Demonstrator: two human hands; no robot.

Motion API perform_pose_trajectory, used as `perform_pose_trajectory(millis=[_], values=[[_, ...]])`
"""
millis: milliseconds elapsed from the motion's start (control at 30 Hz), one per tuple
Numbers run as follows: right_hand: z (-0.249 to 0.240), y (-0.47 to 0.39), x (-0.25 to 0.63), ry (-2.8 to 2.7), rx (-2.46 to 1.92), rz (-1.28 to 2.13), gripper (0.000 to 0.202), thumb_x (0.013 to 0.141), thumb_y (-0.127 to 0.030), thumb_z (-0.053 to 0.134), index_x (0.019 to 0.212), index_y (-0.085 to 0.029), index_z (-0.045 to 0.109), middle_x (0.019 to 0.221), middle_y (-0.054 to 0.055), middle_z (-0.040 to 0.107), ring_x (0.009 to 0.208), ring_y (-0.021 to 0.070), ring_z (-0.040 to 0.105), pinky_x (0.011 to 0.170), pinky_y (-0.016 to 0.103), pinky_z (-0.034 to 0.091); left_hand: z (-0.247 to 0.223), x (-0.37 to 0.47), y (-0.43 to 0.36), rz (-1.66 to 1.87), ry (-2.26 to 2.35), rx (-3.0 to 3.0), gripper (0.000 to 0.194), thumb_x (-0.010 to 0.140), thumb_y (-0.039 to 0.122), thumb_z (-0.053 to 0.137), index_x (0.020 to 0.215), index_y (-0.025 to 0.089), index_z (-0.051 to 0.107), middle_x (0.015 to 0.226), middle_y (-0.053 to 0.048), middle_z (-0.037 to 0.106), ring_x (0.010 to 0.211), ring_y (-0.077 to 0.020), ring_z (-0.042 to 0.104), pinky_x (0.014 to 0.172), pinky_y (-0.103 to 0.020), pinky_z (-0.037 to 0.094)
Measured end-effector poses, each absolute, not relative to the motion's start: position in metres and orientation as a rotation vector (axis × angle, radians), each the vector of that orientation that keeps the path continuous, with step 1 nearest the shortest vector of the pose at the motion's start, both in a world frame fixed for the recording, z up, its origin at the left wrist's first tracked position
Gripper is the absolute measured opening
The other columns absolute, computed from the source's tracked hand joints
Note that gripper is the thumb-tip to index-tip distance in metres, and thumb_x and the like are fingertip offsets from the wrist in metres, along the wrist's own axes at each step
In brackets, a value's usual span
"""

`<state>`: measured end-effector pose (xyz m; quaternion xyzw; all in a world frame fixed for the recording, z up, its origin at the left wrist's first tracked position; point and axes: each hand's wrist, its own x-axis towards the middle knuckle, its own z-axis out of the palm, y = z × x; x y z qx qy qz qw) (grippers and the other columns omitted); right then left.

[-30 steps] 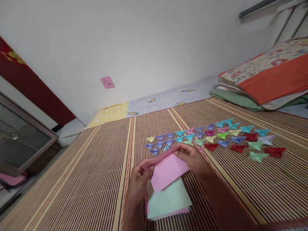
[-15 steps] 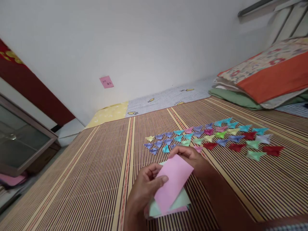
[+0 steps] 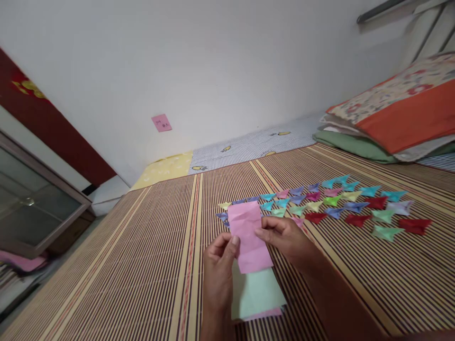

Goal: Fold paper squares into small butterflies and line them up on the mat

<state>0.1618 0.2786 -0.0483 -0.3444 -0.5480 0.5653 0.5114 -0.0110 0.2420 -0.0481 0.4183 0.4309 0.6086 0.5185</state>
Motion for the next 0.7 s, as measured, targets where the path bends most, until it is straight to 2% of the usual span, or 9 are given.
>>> perform_pose_trajectory(millis=[167, 333, 433, 500, 600, 700], values=[[-0.041, 0.275, 0.168, -1.384, -0.89, 1.257, 0.037, 0.085, -0.049, 0.073, 0.068, -0.018, 0.061, 0.067, -0.003, 0.048, 0.064, 0.0133, 0.041, 0.059, 0.027, 0.033, -0.04, -0.014, 0.241, 1.491, 1.157, 1.077, 0.025, 0.074, 0.038, 0.087, 0.073, 0.016, 0.073, 0.067, 0.001, 0.061, 0.063, -0.0109, 0.051, 0.061, -0.02, 0.043], [-0.043, 0.271, 0.168, -1.392, -0.882, 1.241, 0.03, 0.087, -0.045, 0.072, 0.076, -0.019, 0.064, 0.069, -0.003, 0.049, 0.064, 0.0136, 0.043, 0.059, 0.027, 0.033, -0.037, -0.012, 0.239, 1.408, 1.153, 1.169, 0.025, 0.076, 0.038, 0.085, 0.072, 0.016, 0.073, 0.064, 0.001, 0.061, 0.061, -0.0114, 0.052, 0.058, -0.021, 0.043], [-0.04, 0.268, 0.167, -1.432, -0.93, 1.116, 0.023, 0.089, -0.038, 0.071, 0.076, -0.02, 0.065, 0.065, -0.004, 0.049, 0.06, 0.0133, 0.042, 0.056, 0.027, 0.032, -0.036, -0.01, 0.238, 1.457, 1.195, 1.232, 0.02, 0.078, 0.035, 0.083, 0.076, 0.017, 0.076, 0.065, 0.001, 0.062, 0.056, -0.0102, 0.05, 0.054, -0.021, 0.042], [-0.034, 0.264, 0.167, -1.463, -0.929, 1.037, 0.015, 0.091, -0.032, 0.068, 0.08, -0.021, 0.068, 0.067, -0.002, 0.056, 0.062, 0.0152, 0.048, 0.059, 0.028, 0.038, -0.034, -0.008, 0.236, 1.513, 1.191, 1.227, 0.016, 0.079, 0.034, 0.083, 0.083, 0.019, 0.078, 0.069, -0.001, 0.067, 0.058, -0.0124, 0.056, 0.055, -0.022, 0.044], [-0.024, 0.26, 0.166, -1.527, -0.834, 0.947, 0.008, 0.092, -0.026, 0.067, 0.087, -0.022, 0.073, 0.087, 0.004, 0.069, 0.084, 0.0214, 0.063, 0.079, 0.034, 0.05, -0.029, -0.005, 0.232, 1.572, 1.136, 1.252, 0.011, 0.08, 0.03, 0.082, 0.085, 0.021, 0.08, 0.091, -0.007, 0.076, 0.087, -0.0214, 0.07, 0.077, -0.028, 0.054], [-0.019, 0.259, 0.164, -1.59, -0.761, 0.889, 0.004, 0.089, -0.025, 0.073, 0.086, -0.024, 0.075, 0.107, 0.007, 0.071, 0.105, 0.0251, 0.065, 0.097, 0.039, 0.049, -0.027, -0.002, 0.23, 1.62, 1.105, 1.294, 0.009, 0.081, 0.029, 0.082, 0.081, 0.021, 0.081, 0.114, -0.011, 0.076, 0.112, -0.0279, 0.068, 0.098, -0.036, 0.052]])
